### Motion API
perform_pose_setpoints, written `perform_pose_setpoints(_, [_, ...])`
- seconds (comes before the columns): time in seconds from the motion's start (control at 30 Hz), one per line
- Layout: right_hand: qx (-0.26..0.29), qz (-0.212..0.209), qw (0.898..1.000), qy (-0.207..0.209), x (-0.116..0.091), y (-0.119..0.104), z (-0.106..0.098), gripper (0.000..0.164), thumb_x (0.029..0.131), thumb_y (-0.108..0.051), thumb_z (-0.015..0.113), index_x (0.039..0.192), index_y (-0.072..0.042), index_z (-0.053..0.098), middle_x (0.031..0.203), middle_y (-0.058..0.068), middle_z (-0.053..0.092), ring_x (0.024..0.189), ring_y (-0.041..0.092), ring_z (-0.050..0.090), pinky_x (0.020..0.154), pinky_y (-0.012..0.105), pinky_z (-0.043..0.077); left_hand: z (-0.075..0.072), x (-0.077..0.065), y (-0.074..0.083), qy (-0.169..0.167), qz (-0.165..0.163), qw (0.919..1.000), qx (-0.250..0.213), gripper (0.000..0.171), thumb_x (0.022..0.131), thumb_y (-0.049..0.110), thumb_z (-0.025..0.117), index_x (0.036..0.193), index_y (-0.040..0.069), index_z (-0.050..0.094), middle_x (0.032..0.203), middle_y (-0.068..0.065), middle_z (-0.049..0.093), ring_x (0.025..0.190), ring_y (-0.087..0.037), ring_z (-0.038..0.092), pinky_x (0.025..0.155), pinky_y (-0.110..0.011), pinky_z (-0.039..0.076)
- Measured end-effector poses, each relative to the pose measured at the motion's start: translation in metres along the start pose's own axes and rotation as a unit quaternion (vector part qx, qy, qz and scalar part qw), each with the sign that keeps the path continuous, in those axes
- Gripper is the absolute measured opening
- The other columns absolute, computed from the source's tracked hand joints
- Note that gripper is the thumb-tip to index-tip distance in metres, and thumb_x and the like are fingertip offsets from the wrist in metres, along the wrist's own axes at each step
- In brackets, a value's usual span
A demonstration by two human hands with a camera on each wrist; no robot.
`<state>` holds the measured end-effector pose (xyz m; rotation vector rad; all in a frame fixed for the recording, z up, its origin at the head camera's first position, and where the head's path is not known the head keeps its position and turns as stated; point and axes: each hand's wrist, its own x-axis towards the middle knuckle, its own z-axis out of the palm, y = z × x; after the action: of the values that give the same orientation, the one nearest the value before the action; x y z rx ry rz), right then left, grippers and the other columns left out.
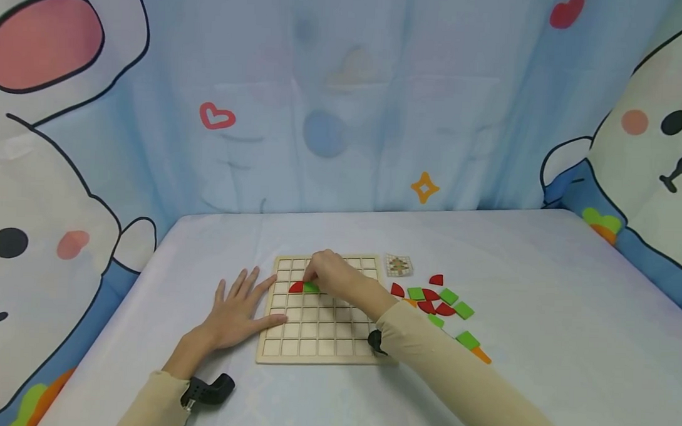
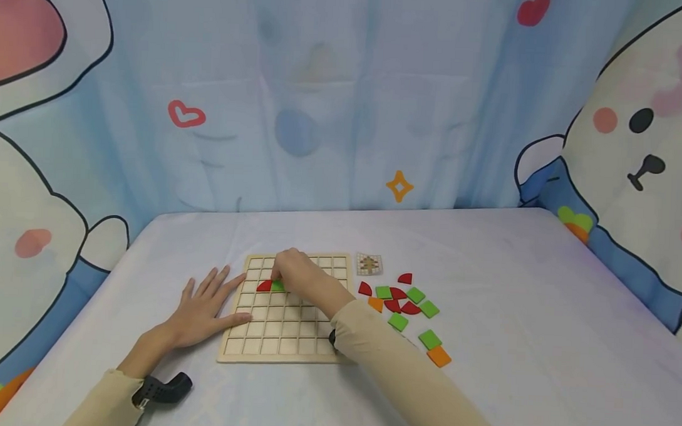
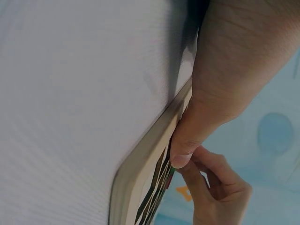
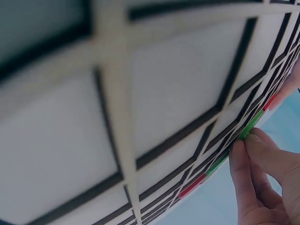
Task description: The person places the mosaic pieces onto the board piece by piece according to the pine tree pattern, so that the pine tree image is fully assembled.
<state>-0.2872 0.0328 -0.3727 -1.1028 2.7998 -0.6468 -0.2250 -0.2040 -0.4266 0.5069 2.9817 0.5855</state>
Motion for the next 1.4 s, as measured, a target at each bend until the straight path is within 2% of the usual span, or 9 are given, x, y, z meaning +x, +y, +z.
perform_pose_setpoints(0.27, [0.008, -0.003, 1.000, 0.010, -0.005, 0.002, 0.002, 0.018, 0.093, 0.012, 0.070, 0.100, 0.002, 0.082, 0.104, 0.014, 0.079, 0.104, 0.027, 0.074, 0.088, 0.033, 0.060, 0.001, -0.001, 0.000, 0.003, -0.001, 1.0000, -0.002, 0.092, 0.095, 0.067, 0.059, 0.167, 0.018, 0.029, 0.174, -0.021, 0.012, 0.160, -0.043, 0.002, 0.120, -0.073, -0.007])
perform_pose_setpoints(0.57, [0.044, -0.018, 0.997, -0.056, -0.032, 0.004, -0.025, 0.018, 0.099, 0.003, 0.066, 0.112, 0.003, 0.078, 0.111, 0.013, 0.076, 0.103, 0.023, 0.073, 0.089, 0.029, 0.058, 0.001, -0.002, -0.004, 0.009, -0.004, 0.9999, 0.005, 0.093, 0.095, 0.067, 0.059, 0.167, 0.017, 0.029, 0.173, -0.022, 0.014, 0.160, -0.045, 0.004, 0.119, -0.074, -0.005])
perform_pose_setpoints(0.7, [0.057, -0.020, 0.996, -0.060, -0.059, 0.010, -0.035, 0.017, 0.099, 0.000, 0.067, 0.112, 0.001, 0.078, 0.111, 0.009, 0.075, 0.101, 0.018, 0.072, 0.091, 0.029, 0.057, 0.002, -0.003, -0.006, 0.009, -0.004, 0.9999, 0.003, 0.094, 0.094, 0.068, 0.059, 0.167, 0.016, 0.030, 0.173, -0.023, 0.014, 0.160, -0.045, 0.003, 0.119, -0.074, -0.005])
perform_pose_setpoints(0.9, [0.060, -0.010, 0.997, -0.050, -0.114, 0.016, -0.048, 0.015, 0.097, -0.004, 0.073, 0.111, -0.006, 0.078, 0.107, 0.000, 0.071, 0.094, 0.011, 0.066, 0.087, 0.031, 0.058, 0.000, -0.006, -0.007, 0.015, -0.004, 0.9998, 0.009, 0.093, 0.094, 0.068, 0.059, 0.167, 0.016, 0.030, 0.173, -0.023, 0.014, 0.160, -0.045, 0.005, 0.119, -0.074, -0.005])
perform_pose_setpoints(1.03, [0.061, 0.014, 0.996, -0.056, -0.150, 0.021, -0.053, 0.014, 0.095, -0.009, 0.077, 0.109, -0.010, 0.078, 0.106, -0.005, 0.069, 0.093, 0.010, 0.064, 0.085, 0.032, 0.059, 0.000, -0.005, -0.005, 0.012, 0.001, 0.9999, 0.000, 0.093, 0.094, 0.067, 0.060, 0.167, 0.016, 0.030, 0.173, -0.023, 0.014, 0.160, -0.045, 0.004, 0.119, -0.074, -0.006])
perform_pose_setpoints(1.13, [0.063, 0.047, 0.995, -0.066, -0.171, 0.026, -0.055, 0.016, 0.092, -0.012, 0.081, 0.107, -0.014, 0.078, 0.104, -0.008, 0.067, 0.091, 0.010, 0.062, 0.081, 0.029, 0.058, 0.002, -0.004, -0.004, 0.008, 0.003, 0.9999, -0.005, 0.093, 0.095, 0.067, 0.060, 0.167, 0.016, 0.030, 0.173, -0.023, 0.013, 0.159, -0.046, 0.004, 0.119, -0.074, -0.006])
perform_pose_setpoints(1.27, [0.062, 0.080, 0.992, -0.069, -0.193, 0.035, -0.053, 0.020, 0.086, -0.015, 0.087, 0.103, -0.018, 0.078, 0.099, -0.010, 0.064, 0.088, 0.010, 0.058, 0.077, 0.026, 0.056, 0.004, -0.003, -0.004, 0.011, 0.000, 0.9999, 0.001, 0.093, 0.095, 0.066, 0.060, 0.167, 0.017, 0.030, 0.173, -0.022, 0.013, 0.159, -0.045, 0.004, 0.120, -0.073, -0.006])
perform_pose_setpoints(1.4, [0.065, 0.092, 0.992, -0.059, -0.211, 0.046, -0.050, 0.023, 0.083, -0.011, 0.089, 0.100, -0.020, 0.078, 0.098, -0.011, 0.062, 0.086, 0.007, 0.056, 0.076, 0.025, 0.055, 0.004, 0.000, -0.004, 0.013, 0.005, 0.9999, 0.004, 0.092, 0.095, 0.067, 0.060, 0.167, 0.018, 0.029, 0.173, -0.022, 0.013, 0.160, -0.045, 0.004, 0.120, -0.073, -0.006])
